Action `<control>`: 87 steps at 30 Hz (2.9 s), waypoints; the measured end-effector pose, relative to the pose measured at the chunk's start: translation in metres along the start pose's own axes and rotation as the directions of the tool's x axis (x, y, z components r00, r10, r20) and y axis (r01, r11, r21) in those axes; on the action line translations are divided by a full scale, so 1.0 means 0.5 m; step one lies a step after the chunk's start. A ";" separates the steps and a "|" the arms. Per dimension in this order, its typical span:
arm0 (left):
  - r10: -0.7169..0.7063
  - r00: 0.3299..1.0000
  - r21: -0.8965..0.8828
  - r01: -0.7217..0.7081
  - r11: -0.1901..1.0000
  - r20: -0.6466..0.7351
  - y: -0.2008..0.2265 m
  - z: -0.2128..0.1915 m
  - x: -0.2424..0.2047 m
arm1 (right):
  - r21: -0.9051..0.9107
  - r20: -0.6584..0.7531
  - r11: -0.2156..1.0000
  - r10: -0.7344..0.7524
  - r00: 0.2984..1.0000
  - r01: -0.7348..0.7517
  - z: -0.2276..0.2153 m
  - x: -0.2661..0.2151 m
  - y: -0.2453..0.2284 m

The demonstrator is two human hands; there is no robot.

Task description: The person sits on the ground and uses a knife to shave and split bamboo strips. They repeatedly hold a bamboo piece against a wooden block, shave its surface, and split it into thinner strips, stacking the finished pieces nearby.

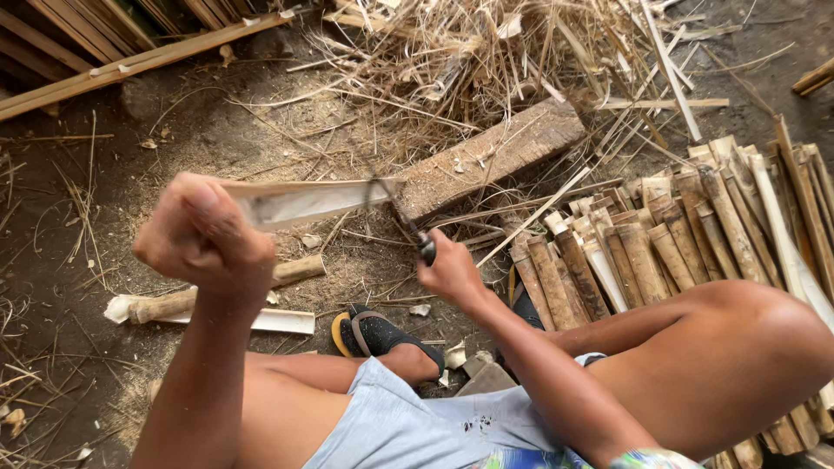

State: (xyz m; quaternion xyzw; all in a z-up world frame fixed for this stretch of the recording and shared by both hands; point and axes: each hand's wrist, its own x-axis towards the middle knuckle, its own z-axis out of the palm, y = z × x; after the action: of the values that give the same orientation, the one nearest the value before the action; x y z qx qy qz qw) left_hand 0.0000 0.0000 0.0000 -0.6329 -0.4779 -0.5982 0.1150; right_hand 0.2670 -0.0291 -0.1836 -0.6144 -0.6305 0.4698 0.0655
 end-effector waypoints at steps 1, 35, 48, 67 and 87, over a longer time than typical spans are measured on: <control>-0.040 0.999 0.019 0.039 0.999 0.017 0.004 -0.013 0.004 | -0.039 -0.031 0.998 0.049 0.998 -0.050 -0.001 0.043 0.022; 0.174 0.984 -0.431 -0.145 0.891 0.027 -0.045 -0.008 0.061 | -0.160 0.005 0.981 0.110 0.994 -0.108 -0.024 0.060 0.122; -0.200 0.966 -0.556 0.256 0.791 0.162 0.107 0.082 0.050 | 0.099 -0.103 0.995 0.010 0.995 0.000 -0.126 -0.159 -0.076; -0.162 0.963 -0.513 0.254 0.820 0.217 0.087 0.069 0.039 | 0.071 -0.088 0.988 -0.128 0.988 0.134 -0.092 -0.095 -0.027; -0.196 0.925 -0.697 0.375 0.612 0.326 0.011 0.074 0.090 | -0.130 -0.068 0.991 -0.001 0.998 -0.008 -0.064 0.051 0.146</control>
State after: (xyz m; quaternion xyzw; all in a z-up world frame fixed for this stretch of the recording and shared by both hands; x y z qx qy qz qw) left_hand 0.0205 0.0448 0.0316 -0.5999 -0.2940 -0.6785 -0.3054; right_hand 0.3343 -0.0059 -0.2278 -0.6339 -0.6563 0.4066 0.0460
